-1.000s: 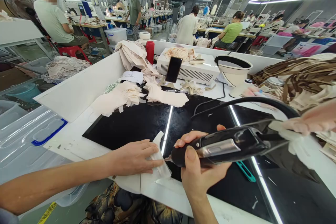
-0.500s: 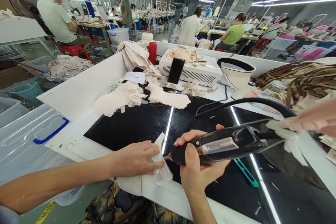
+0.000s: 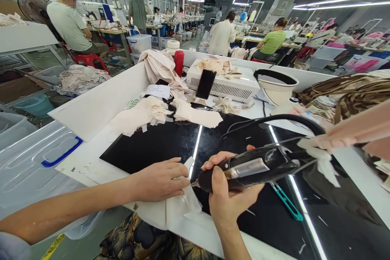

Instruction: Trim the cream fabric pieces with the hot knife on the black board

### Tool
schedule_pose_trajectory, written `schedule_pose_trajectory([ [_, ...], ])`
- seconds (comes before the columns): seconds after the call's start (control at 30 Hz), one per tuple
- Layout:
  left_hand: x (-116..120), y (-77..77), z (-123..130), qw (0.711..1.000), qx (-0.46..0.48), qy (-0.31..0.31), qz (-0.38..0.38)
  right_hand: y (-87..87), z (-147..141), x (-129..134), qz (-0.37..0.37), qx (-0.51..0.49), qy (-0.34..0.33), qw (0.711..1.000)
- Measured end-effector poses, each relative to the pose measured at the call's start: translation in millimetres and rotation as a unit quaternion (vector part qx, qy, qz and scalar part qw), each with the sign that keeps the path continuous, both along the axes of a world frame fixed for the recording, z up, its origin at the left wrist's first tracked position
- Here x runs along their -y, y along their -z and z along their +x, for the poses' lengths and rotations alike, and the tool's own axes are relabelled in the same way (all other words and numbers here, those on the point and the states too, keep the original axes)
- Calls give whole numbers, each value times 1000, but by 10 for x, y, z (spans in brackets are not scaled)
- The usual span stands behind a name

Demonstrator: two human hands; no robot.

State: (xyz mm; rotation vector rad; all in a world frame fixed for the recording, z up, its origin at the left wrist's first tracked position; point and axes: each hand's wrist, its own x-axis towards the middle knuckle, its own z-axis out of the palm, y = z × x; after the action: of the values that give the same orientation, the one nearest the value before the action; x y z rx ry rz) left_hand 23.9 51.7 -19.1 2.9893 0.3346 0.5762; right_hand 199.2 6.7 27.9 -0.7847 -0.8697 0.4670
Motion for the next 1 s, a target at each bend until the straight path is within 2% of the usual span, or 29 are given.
schedule_pose_trajectory([
  [0.17, -179, -73, 85, 998, -31, 61, -6, 13, -9, 3, -1, -1, -1, 1000],
  [0.4, -265, -1, 9, 991, -46, 59, -112, 13, -1, 28, -6, 6, 6, 1000],
  [0.53, -281, 5, -71, 988, -33, 68, -137, 14, 2, 32, -4, 13, 8, 1000],
  [0.77, -249, -43, -148, 990, -44, 60, -117, 18, -11, 36, 9, 21, 15, 1000],
  [1.0, -203, -29, -188, 993, -68, 47, -88, -15, -19, 23, 3, 7, 10, 1000],
])
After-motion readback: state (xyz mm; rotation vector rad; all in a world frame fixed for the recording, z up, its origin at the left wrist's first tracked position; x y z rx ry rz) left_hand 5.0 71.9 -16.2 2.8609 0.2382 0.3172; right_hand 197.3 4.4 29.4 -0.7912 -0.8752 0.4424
